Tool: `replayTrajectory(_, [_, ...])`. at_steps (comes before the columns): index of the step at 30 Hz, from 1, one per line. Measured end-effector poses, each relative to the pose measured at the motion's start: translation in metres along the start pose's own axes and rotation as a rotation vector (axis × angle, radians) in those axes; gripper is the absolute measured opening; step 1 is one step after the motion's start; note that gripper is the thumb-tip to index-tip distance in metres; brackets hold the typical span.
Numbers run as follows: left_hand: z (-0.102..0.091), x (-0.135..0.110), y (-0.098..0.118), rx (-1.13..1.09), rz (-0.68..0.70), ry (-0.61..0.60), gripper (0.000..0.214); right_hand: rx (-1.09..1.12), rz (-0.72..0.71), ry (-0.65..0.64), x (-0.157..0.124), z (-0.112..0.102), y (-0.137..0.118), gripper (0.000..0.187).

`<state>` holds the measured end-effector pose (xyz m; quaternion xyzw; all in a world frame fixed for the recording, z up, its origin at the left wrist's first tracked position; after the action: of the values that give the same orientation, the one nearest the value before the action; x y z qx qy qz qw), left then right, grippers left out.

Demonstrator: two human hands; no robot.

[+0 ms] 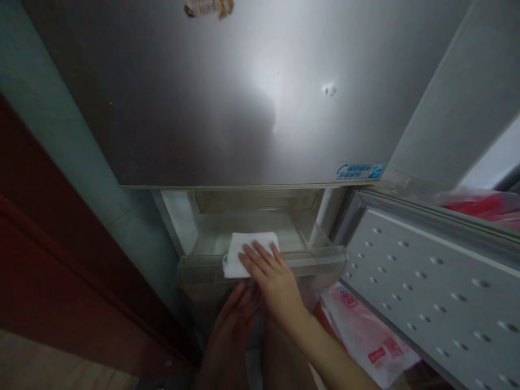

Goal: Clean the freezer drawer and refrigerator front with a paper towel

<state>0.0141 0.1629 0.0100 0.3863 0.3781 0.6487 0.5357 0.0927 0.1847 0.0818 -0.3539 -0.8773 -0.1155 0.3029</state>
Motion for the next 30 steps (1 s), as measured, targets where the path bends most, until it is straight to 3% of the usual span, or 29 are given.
replayTrajectory(5, [-0.039, -0.021, -0.014, -0.273, -0.156, -0.204, 0.045, -0.139, 0.107, 0.194, -0.063, -0.023, 0.067, 0.048])
replayTrajectory(7, [-0.045, -0.022, -0.014, -0.412, -0.196, -0.294, 0.045, -0.179, 0.172, 0.219, -0.087, -0.034, 0.091, 0.05])
replayTrajectory(10, [-0.043, -0.021, -0.009, -0.505, -0.187, -0.307, 0.046, -0.198, 0.298, 0.266, -0.116, -0.047, 0.115, 0.054])
replayTrajectory(15, [-0.035, -0.031, 0.008, -0.544, -0.224, -0.226, 0.054, -0.149, 0.371, 0.317, -0.134, -0.043, 0.115, 0.06])
replayTrajectory(21, [-0.043, -0.028, 0.01, -0.519, -0.251, -0.153, 0.051, -0.087, 0.409, 0.394, -0.134, -0.022, 0.102, 0.062])
replayTrajectory(26, [-0.046, -0.017, 0.008, -0.527, -0.267, -0.149, 0.051, -0.073, 0.396, 0.459, -0.13, -0.01, 0.103, 0.064])
replayTrajectory(30, [-0.042, -0.01, 0.01, -0.656, -0.285, -0.172, 0.051, -0.052, 0.408, 0.457, -0.123, -0.005, 0.111, 0.066])
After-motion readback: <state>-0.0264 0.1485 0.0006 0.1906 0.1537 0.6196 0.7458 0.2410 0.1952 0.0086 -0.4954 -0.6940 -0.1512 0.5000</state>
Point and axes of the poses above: each hand's wrist, its own x-axis towards the middle knuckle, its own z-axis out of the palm, y = z × x, the point moved 2 cm from there along x, towards the middle knuckle, and after that the axes turned 2 degrees about z, right-handed, at the moved point
